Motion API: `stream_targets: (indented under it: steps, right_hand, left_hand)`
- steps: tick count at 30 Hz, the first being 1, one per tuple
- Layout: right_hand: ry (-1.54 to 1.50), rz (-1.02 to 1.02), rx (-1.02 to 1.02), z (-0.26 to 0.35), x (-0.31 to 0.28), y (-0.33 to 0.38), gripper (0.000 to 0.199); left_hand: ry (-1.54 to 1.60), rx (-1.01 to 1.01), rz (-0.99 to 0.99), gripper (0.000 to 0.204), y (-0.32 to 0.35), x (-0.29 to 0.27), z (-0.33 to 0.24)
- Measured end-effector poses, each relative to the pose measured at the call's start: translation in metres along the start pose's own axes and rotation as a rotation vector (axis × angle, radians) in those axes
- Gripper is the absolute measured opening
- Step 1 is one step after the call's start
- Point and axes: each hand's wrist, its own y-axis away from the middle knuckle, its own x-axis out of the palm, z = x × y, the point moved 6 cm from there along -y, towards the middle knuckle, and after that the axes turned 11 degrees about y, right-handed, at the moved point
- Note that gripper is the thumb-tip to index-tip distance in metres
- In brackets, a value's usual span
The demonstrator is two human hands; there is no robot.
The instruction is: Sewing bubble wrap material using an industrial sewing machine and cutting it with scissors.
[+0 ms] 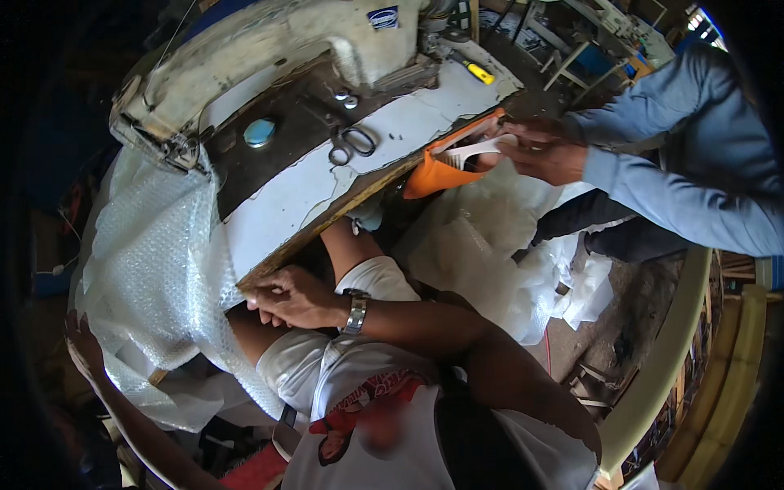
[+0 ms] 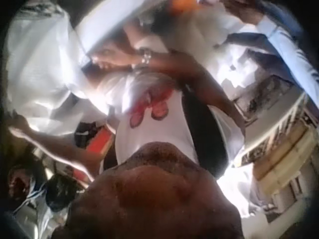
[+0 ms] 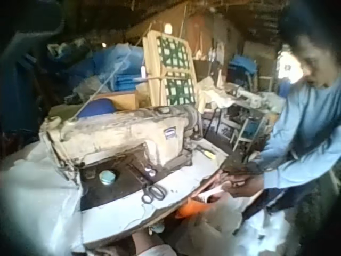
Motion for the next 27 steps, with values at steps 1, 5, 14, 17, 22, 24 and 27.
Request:
stream_targets:
  steps: [1, 5, 14, 17, 22, 24, 27]
  right_hand:
    - [-0.019, -0.003, -0.048, 0.005, 0.002, 0.003, 0.031]
    - [0.030, -0.026, -0.050, -0.037, 0.007, 0.007, 0.030]
    - [0.027, -0.145, -0.062, -0.075, -0.017, -0.001, 0.043]
    - [0.074, -0.109, -0.009, -0.066, -0.014, -0.014, 0.039]
    - [0.029, -0.074, 0.050, -0.056, 0.014, -0.022, 0.027]
    - [0.119, -0.112, -0.125, -0.046, 0.018, -0.026, 0.024]
    - [0.144, -0.111, -0.102, -0.045, 0.027, -0.034, 0.028]
  left_hand:
    - [0.006, 0.012, -0.006, 0.038, -0.004, 0.003, -0.009]
    - [-0.227, -0.040, 0.323, 0.046, 0.026, 0.113, 0.055]
    - [0.024, 0.006, -0.145, 0.039, 0.101, -0.015, -0.158]
    - [0.321, 0.585, -0.285, 0.040, 0.182, 0.013, -0.249]
    - [0.533, 0.203, -0.220, 0.072, 0.240, 0.051, -0.298]
    - [0.423, 0.212, -0.262, 0.073, 0.259, 0.057, -0.298]
    - [0.268, 0.310, -0.198, 0.052, 0.261, 0.063, -0.304]
